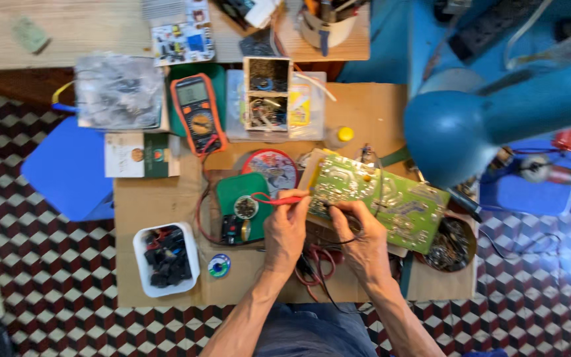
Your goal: The person holds a green circuit board and uses multimeter probes to test various points on the board. They flip the board over to inspect both sides and use a magnifying glass to examine components more closely.
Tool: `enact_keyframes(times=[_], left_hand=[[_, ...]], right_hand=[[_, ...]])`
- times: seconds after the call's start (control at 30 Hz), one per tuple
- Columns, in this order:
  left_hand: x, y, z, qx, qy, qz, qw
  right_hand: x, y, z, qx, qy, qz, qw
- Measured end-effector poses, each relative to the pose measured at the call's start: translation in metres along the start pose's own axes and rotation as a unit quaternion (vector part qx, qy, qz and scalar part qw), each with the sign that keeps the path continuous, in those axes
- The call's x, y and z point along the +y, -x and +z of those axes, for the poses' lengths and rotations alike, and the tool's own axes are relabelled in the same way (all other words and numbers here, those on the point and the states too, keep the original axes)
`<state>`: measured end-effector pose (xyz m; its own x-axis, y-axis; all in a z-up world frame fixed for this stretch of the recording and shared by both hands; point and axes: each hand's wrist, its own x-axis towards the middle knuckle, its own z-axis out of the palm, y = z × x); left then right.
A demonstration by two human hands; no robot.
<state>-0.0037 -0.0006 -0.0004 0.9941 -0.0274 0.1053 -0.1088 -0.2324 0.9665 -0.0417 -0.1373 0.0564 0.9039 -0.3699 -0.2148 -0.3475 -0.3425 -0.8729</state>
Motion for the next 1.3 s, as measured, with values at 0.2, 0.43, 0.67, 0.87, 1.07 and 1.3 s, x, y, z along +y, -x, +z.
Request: enact_keyframes(times=[0.2,0.43,0.67,0.87,1.07,1.3], left_hand=[[-0.004,0.0,0.002,-0.034,0.058,-0.084,0.994],[-0.012,-0.005,-0.001,-0.073,0.082,-0.097,0.989],[-0.017,-0.006,0.001,-0.078,0.12,-0.112,0.983],[-0.037,-0.02,-0.002,-0.034,0.134,-0.178,0.974],[-0.08,-0.071,-0.048,-0.078,0.027,-0.274,0.958],[-0.063,-0.074,-0.084,-0.1,-0.467,-0.108,0.872]], right_hand=[[0.006,0.057,-0.009,0.0,0.049,-0.109,0.993],[0.044,0.088,0.009,-0.153,0.153,-0.223,0.951],[0.063,0.091,-0.062,0.146,0.002,0.079,0.986],[0.104,0.006,-0.137,0.188,0.014,0.174,0.967],[0.162,-0.046,-0.141,0.133,-0.015,0.123,0.983],[0.188,-0.056,-0.149,0.105,-0.063,0.129,0.984]])
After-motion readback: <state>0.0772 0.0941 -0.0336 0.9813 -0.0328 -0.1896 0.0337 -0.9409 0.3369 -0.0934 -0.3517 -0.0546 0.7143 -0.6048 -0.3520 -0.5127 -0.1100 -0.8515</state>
